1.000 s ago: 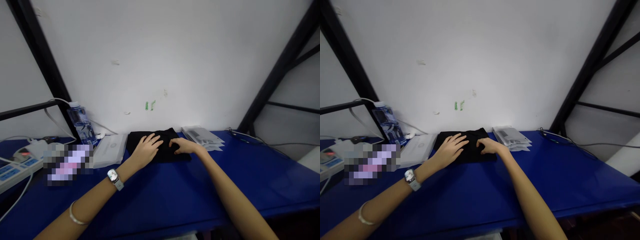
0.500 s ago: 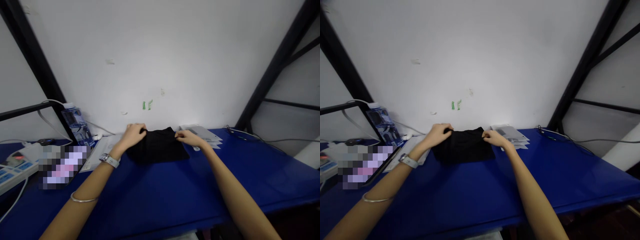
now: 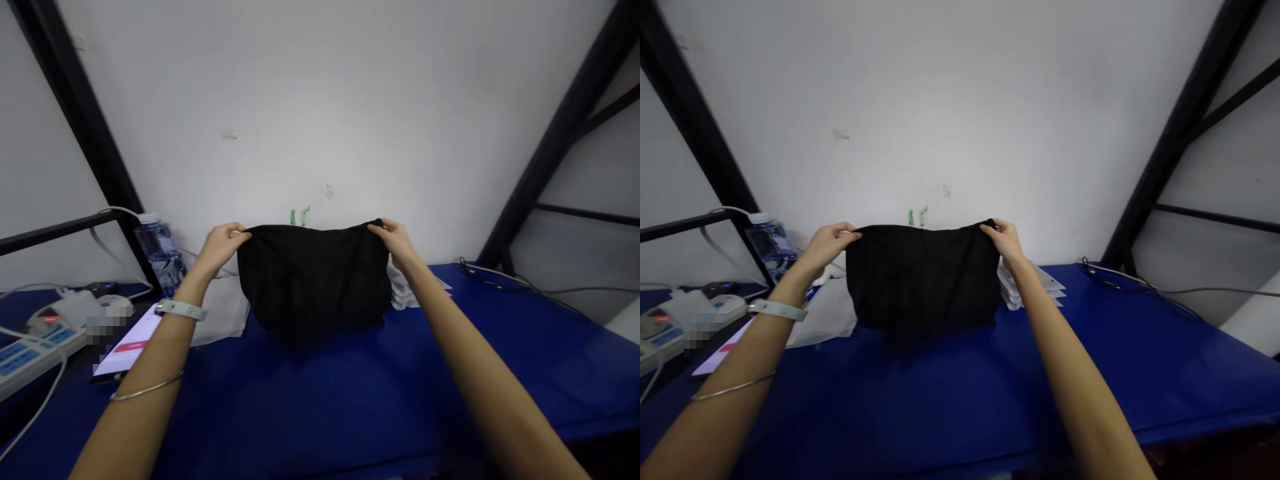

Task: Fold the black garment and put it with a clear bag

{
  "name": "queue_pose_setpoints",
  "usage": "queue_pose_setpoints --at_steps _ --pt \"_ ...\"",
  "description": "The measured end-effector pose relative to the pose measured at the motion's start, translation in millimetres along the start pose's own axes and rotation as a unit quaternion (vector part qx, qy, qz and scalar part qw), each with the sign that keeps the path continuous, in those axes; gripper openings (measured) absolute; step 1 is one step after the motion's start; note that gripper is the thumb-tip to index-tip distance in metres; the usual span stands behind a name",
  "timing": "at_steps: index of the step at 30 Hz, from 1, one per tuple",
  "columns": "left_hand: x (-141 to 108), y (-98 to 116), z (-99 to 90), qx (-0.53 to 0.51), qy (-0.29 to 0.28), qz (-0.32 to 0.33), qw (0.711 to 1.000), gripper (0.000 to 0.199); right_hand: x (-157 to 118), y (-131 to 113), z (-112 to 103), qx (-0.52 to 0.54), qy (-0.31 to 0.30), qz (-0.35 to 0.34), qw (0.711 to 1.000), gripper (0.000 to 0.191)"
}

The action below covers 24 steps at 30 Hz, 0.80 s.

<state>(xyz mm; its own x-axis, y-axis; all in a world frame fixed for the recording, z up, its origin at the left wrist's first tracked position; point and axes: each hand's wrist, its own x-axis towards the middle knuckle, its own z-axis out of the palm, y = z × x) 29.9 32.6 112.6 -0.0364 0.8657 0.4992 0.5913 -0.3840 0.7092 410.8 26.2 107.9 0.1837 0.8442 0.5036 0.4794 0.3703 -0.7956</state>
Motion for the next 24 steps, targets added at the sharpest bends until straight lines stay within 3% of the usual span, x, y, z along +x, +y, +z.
queue_pose_setpoints --at_steps 1,4,7,12,16,18,21,24 --pt "5 -9 9.2 0.036 0.010 -0.010 0.999 0.032 9 5 9 -0.078 0.016 0.009 0.997 0.027" --pt "13 -32 35.6 0.172 -0.007 -0.026 0.985 0.038 21 21 33 -0.159 0.032 0.015 0.987 0.036" --pt "5 -45 53.0 0.198 -0.040 0.008 0.979 0.044 10 35 49 -0.192 -0.005 -0.007 0.981 0.045" --pt "-29 -48 67.5 0.197 -0.146 0.097 0.965 0.036 -36 48 64 -0.222 -0.134 -0.055 0.964 0.047" --pt "-63 -49 79.0 0.235 -0.237 0.123 0.935 0.056 -74 56 72 -0.303 -0.299 -0.069 0.902 0.062" --pt "-78 -51 84.4 0.261 -0.268 0.106 0.921 0.065 -87 60 75 -0.343 -0.341 -0.063 0.873 0.066" --pt "-94 -54 91.2 0.286 -0.302 0.097 0.904 0.069 -97 61 76 -0.373 -0.353 -0.072 0.855 0.066" --pt "-101 -57 96.0 0.303 -0.299 0.106 0.898 0.067 -96 55 71 -0.393 -0.328 -0.086 0.855 0.064"
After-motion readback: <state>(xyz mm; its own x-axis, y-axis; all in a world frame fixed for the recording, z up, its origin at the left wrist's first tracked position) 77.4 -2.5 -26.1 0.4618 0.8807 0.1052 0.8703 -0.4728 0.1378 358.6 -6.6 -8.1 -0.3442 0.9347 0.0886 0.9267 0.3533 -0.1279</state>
